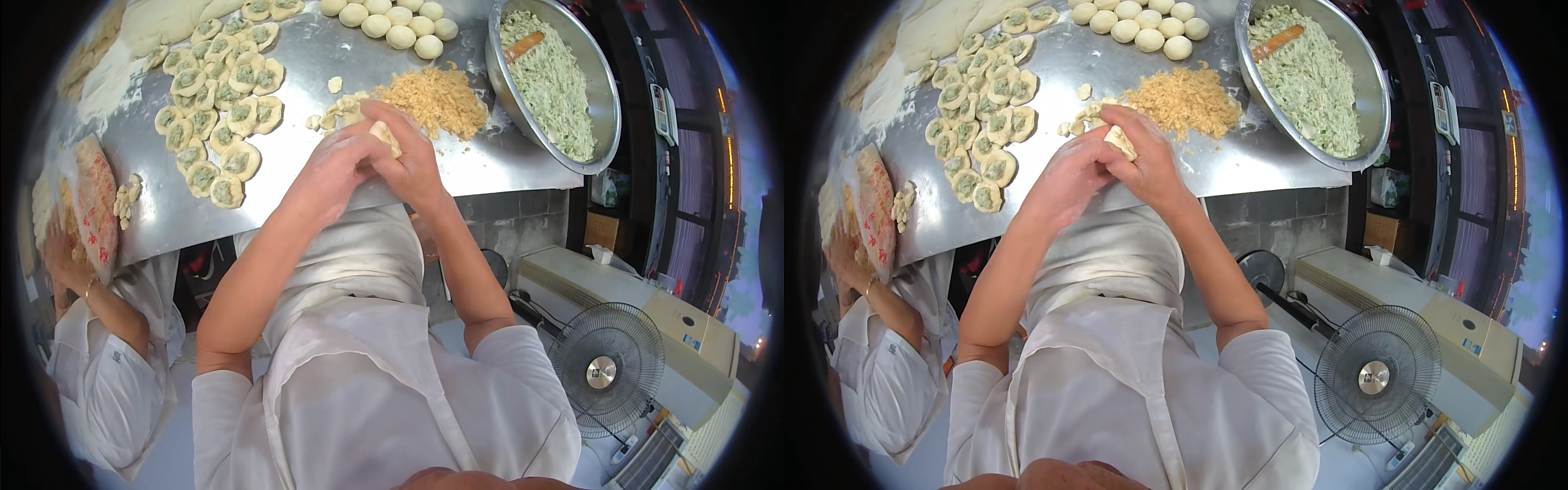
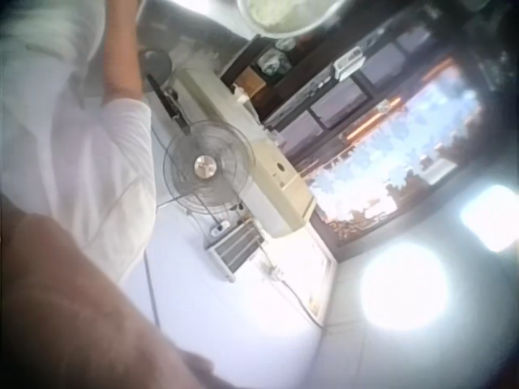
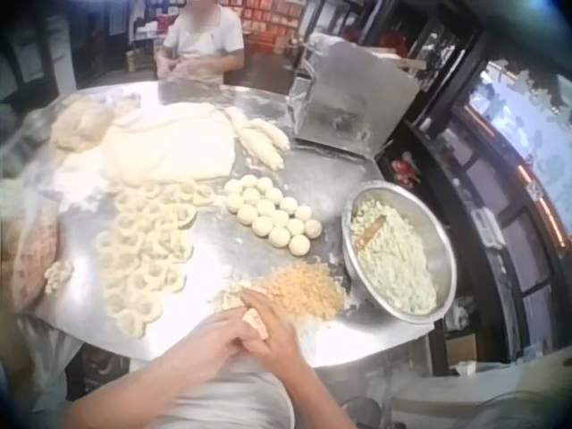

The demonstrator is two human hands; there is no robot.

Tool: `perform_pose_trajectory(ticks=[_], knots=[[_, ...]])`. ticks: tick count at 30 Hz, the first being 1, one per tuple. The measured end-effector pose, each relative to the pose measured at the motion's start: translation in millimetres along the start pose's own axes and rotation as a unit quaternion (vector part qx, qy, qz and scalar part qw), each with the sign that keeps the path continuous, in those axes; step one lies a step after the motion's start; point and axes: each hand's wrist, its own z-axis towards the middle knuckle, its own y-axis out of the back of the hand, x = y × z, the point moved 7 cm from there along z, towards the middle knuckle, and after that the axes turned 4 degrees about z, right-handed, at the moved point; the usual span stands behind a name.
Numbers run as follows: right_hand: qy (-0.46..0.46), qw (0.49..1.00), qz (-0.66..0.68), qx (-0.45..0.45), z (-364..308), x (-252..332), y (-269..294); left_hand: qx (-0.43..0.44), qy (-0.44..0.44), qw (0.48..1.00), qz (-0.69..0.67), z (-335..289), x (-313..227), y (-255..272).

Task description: The person repeatedly takes small dough balls, flattens them, fills them with a green vegetable mixture, and seals them into dumplings. The finished dumplings are placed on the metal work surface next to a growing pile of completed units.

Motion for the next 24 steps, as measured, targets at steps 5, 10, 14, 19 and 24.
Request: perform_pose_trajectory(ticks=[5, 10, 14, 19, 24], knots=[[-0.046, 0.996, 0.054, -0.048, 14, 4, -9, -0.023, -0.062, 0.994, 0.087, -12, -35, -10], [-0.061, 0.997, 0.027, -0.048, 27, -4, 5, -0.002, -0.048, 0.987, -0.154, 12, -14, 0], [-0.069, 0.996, 0.039, -0.05, 21, 0, 5, -0.001, -0.077, 0.987, -0.138, 11, 2, -12], [-0.17, 0.964, 0.205, 0.001, 17, 15, -7, -0.028, -0.108, 0.986, -0.121, 6, 14, 4], [-0.199, 0.966, 0.136, 0.094, 13, 20, -14, -0.017, -0.09, 0.992, -0.086, -7, 19, 4]])
